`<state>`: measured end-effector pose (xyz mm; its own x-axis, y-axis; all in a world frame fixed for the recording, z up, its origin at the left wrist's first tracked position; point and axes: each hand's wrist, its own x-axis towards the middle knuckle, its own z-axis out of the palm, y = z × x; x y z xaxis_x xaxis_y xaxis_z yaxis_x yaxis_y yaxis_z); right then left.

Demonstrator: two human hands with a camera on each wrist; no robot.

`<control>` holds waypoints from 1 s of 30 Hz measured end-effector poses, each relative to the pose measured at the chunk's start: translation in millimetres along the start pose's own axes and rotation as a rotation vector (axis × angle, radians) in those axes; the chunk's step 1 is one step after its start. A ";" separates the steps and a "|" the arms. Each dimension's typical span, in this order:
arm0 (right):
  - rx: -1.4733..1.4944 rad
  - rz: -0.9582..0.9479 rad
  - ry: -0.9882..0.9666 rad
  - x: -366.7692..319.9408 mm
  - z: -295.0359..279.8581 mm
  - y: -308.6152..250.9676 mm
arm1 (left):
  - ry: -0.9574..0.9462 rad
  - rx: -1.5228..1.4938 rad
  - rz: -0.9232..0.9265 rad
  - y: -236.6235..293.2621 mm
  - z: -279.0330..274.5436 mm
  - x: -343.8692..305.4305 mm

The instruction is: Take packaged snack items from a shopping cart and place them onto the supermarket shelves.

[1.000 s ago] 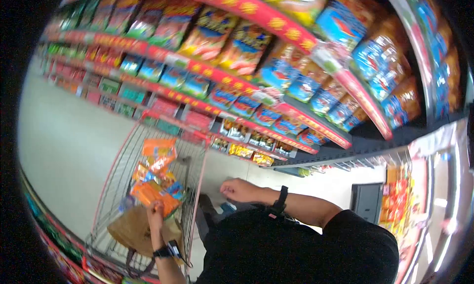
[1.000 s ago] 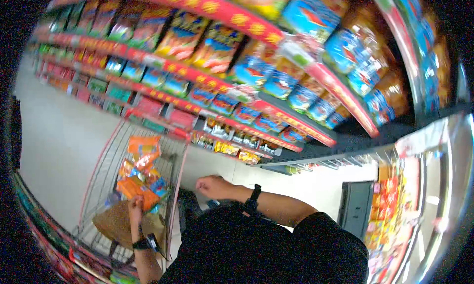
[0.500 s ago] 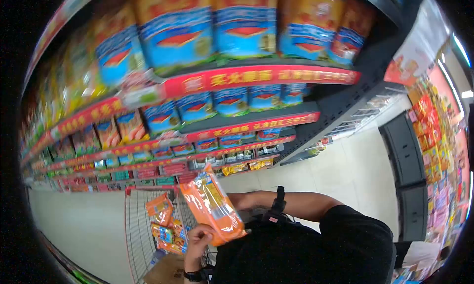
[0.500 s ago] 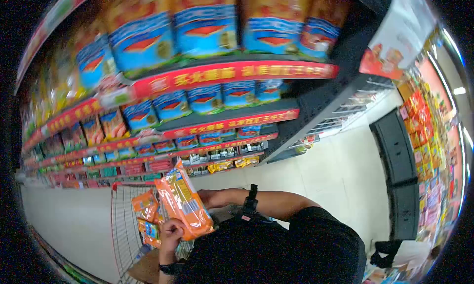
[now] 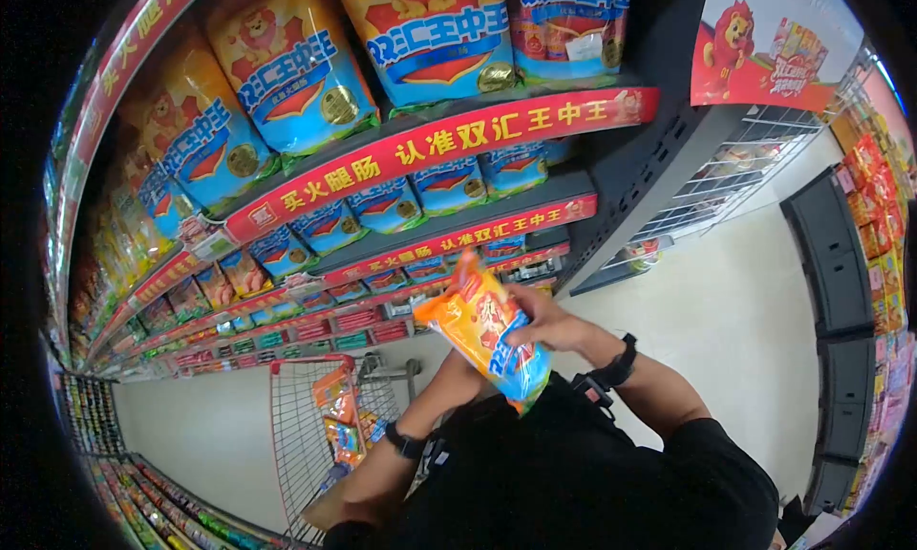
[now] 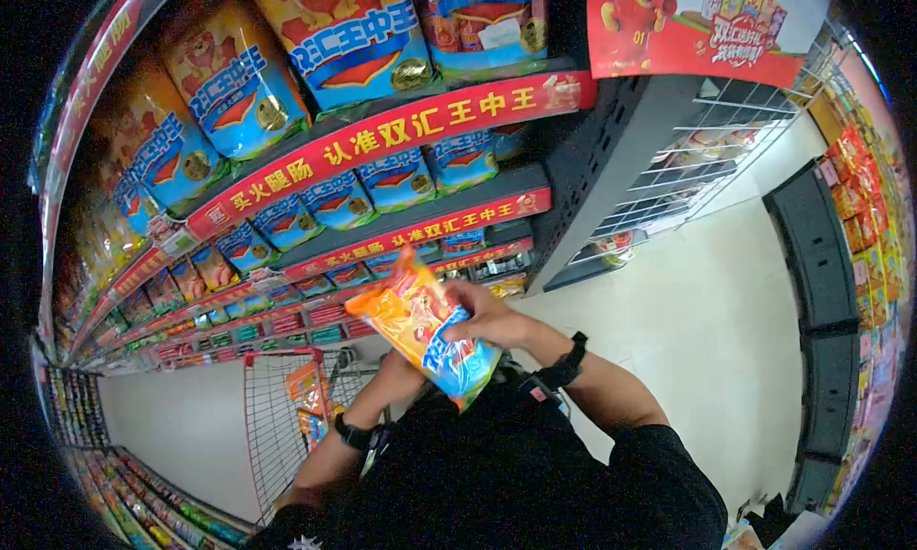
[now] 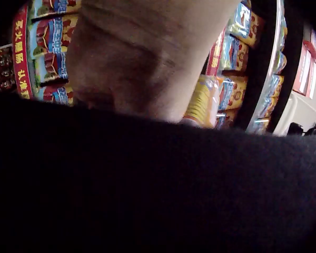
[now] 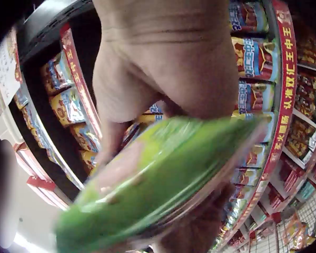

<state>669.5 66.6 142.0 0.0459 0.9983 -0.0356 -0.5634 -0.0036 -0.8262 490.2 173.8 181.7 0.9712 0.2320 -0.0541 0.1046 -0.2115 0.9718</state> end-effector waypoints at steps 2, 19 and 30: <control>-0.183 -0.050 0.151 -10.6 -2.3 -16.3 | 0.014 0.027 -0.205 -14.0 -0.2 16.6; 0.077 -0.133 0.457 33.0 75.9 62.5 | -0.134 -0.426 -0.071 5.8 -80.8 -5.1; -0.048 -0.205 0.346 50.1 100.1 56.5 | -0.239 -0.399 -0.011 24.4 -106.8 -15.3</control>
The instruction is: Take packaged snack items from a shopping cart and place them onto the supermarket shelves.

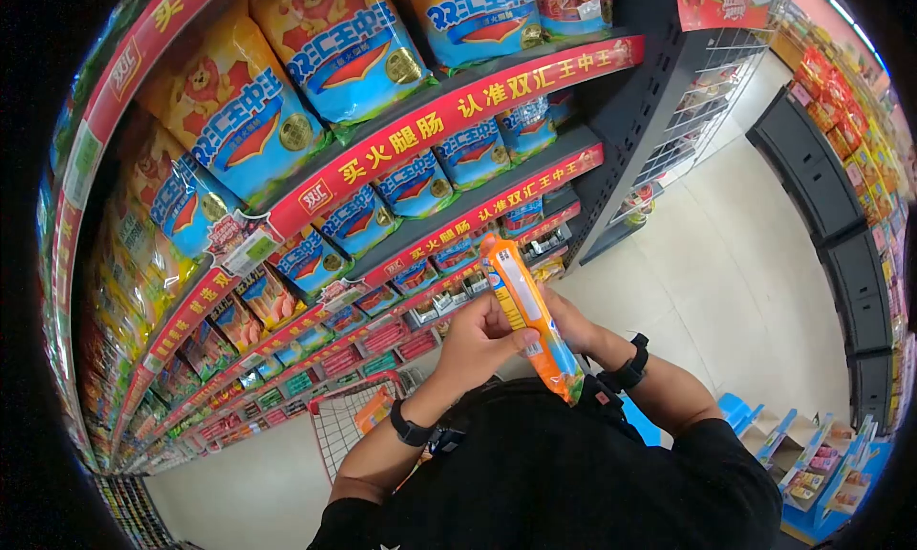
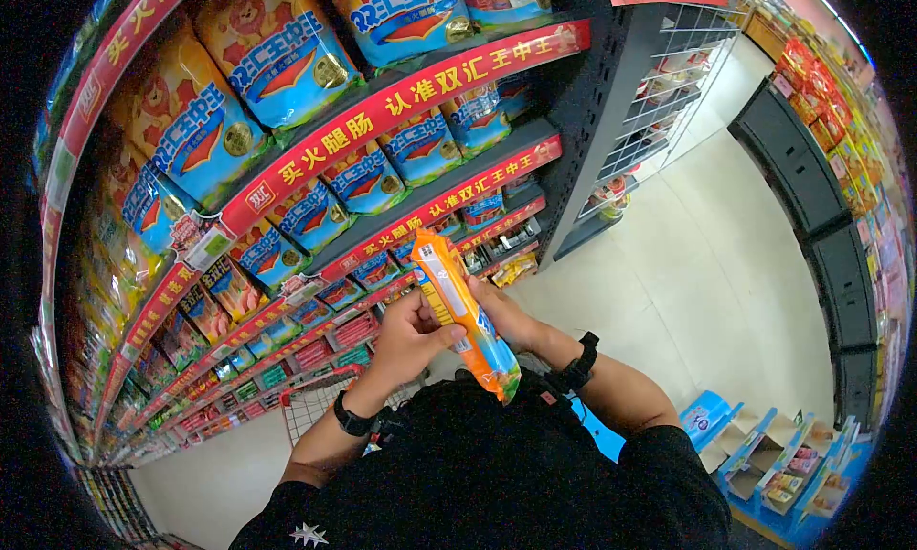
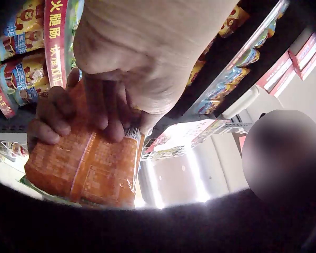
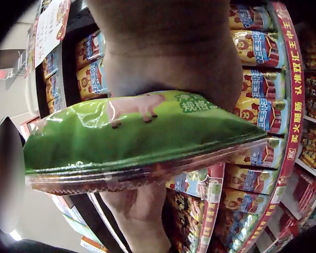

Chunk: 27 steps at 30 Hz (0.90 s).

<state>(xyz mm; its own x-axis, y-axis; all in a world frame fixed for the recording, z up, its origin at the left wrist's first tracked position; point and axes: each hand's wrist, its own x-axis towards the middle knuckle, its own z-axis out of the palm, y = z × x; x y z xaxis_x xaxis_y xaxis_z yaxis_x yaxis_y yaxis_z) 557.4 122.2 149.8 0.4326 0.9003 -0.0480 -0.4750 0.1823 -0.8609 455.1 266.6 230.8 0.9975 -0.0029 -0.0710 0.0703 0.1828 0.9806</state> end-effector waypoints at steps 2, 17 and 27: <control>0.026 0.003 -0.025 -1.3 9.2 -15.2 | 0.003 -0.017 0.013 4.5 1.9 1.3; -0.219 -0.145 0.391 21.9 -62.6 -50.1 | 0.173 0.104 0.068 -13.5 7.6 66.6; -0.702 -0.670 0.636 46.9 -143.2 -153.0 | 0.341 0.476 0.197 18.8 51.0 220.4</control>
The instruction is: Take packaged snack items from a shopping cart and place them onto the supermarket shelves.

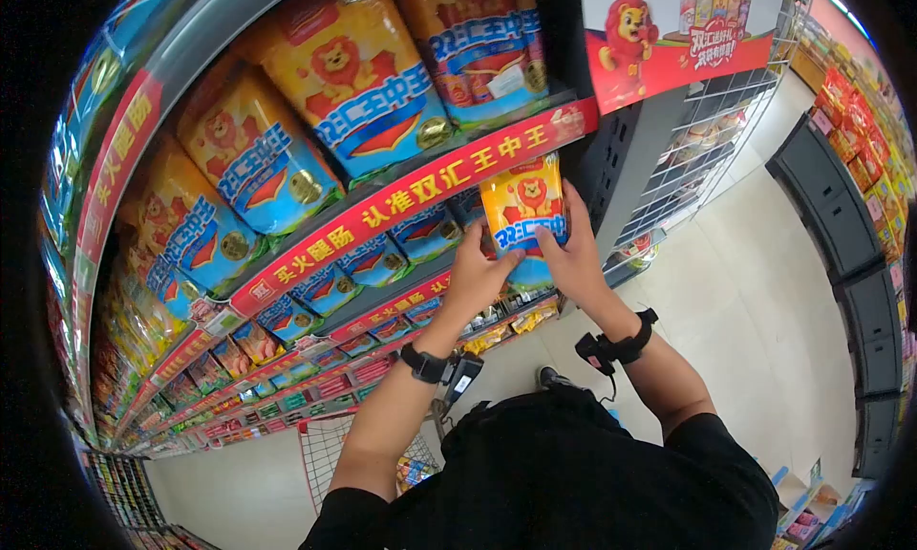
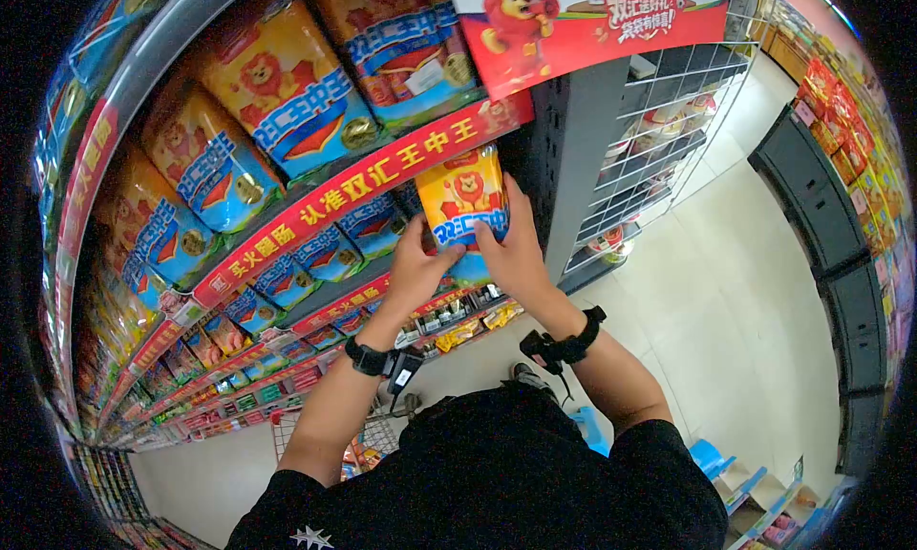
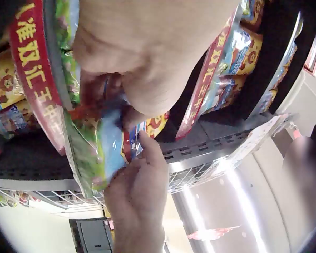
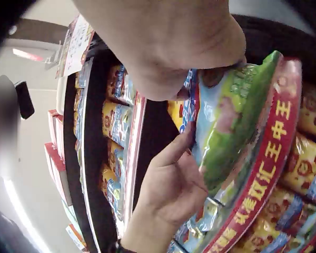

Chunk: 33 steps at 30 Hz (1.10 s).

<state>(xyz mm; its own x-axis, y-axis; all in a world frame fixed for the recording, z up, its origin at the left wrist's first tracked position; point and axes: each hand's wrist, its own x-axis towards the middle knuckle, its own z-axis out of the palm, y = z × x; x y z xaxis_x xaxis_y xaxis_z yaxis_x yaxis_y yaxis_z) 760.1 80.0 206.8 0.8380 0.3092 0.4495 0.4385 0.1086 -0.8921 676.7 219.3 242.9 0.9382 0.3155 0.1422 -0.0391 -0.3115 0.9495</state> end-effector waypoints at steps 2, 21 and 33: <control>-0.134 -0.159 0.015 17.1 -10.2 -15.0 | 0.142 0.037 0.096 -2.1 17.6 22.8; -0.476 -0.211 -0.215 25.2 5.1 36.2 | 0.233 0.599 -0.105 2.9 37.6 55.3; -0.594 -0.274 -0.105 39.5 14.5 59.8 | 0.187 0.609 0.007 -24.1 9.8 37.6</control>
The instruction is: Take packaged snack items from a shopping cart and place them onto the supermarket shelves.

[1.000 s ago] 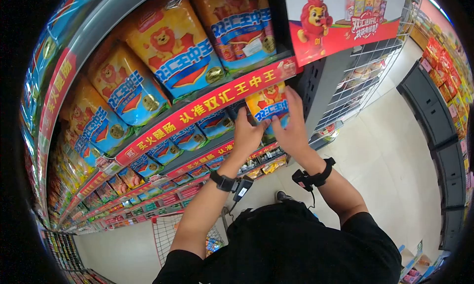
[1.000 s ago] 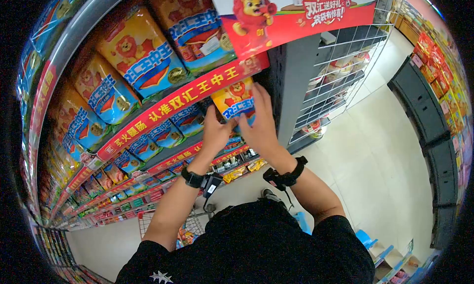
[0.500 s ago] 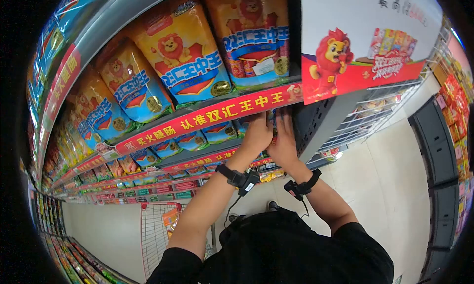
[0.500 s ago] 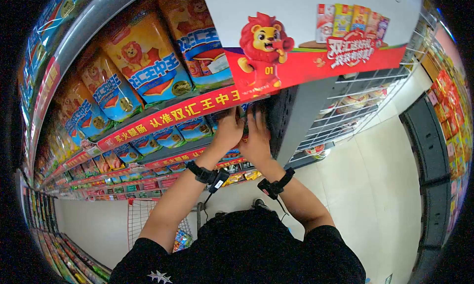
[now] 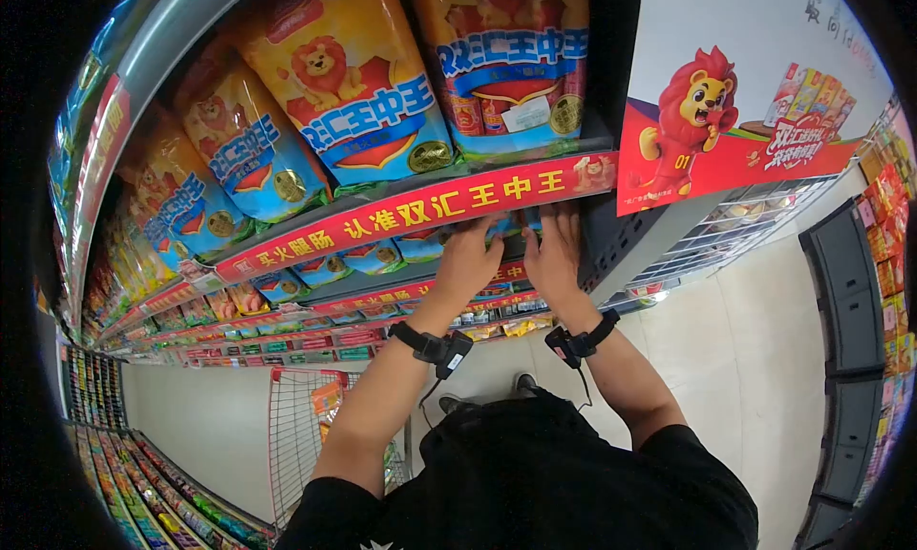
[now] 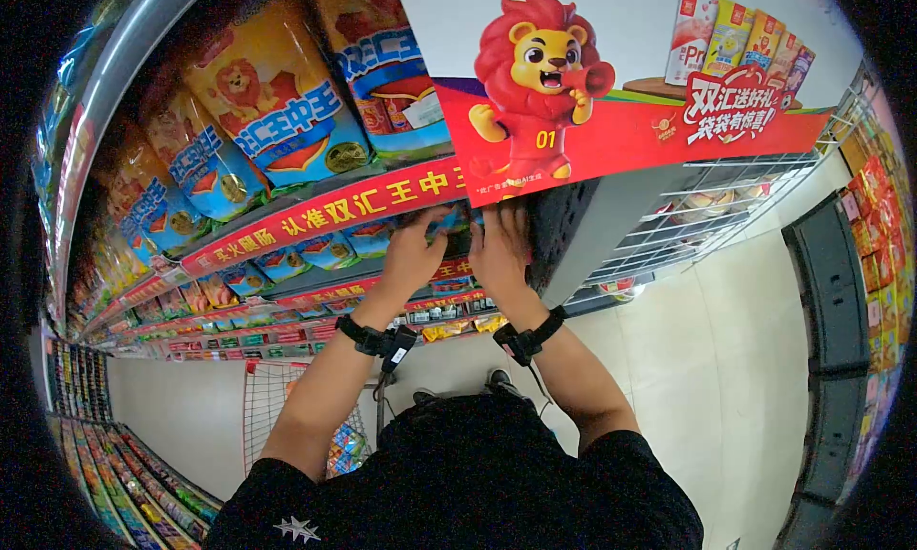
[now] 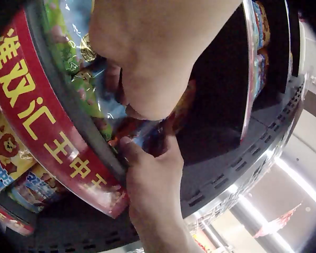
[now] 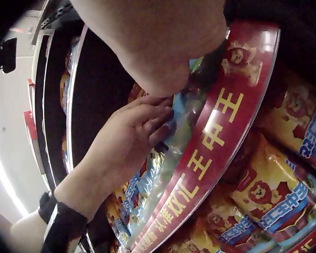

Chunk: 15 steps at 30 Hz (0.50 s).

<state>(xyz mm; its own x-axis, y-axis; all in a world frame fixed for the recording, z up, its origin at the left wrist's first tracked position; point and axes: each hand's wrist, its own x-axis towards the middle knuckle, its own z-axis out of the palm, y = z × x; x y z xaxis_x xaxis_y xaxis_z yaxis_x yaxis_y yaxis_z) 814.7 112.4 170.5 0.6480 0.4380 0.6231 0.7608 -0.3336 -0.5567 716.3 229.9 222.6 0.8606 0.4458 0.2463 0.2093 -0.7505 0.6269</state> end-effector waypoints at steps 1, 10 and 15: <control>-0.005 0.013 -0.013 0.9 1.5 1.6 | 0.008 -0.016 0.014 -2.6 -1.3 0.1; -0.076 0.070 -0.041 4.4 13.3 10.2 | 0.020 -0.008 0.052 -3.6 -6.9 -5.3; -0.117 0.026 0.035 1.3 12.0 7.1 | 0.029 0.003 0.099 -9.5 -2.3 -13.3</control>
<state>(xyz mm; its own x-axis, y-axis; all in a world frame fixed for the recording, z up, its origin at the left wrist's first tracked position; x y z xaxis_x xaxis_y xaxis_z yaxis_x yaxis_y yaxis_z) 820.6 120.6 160.8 0.6665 0.3991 0.6297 0.7417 -0.4402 -0.5061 701.9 232.2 215.1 0.8634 0.3835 0.3278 0.1258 -0.7929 0.5962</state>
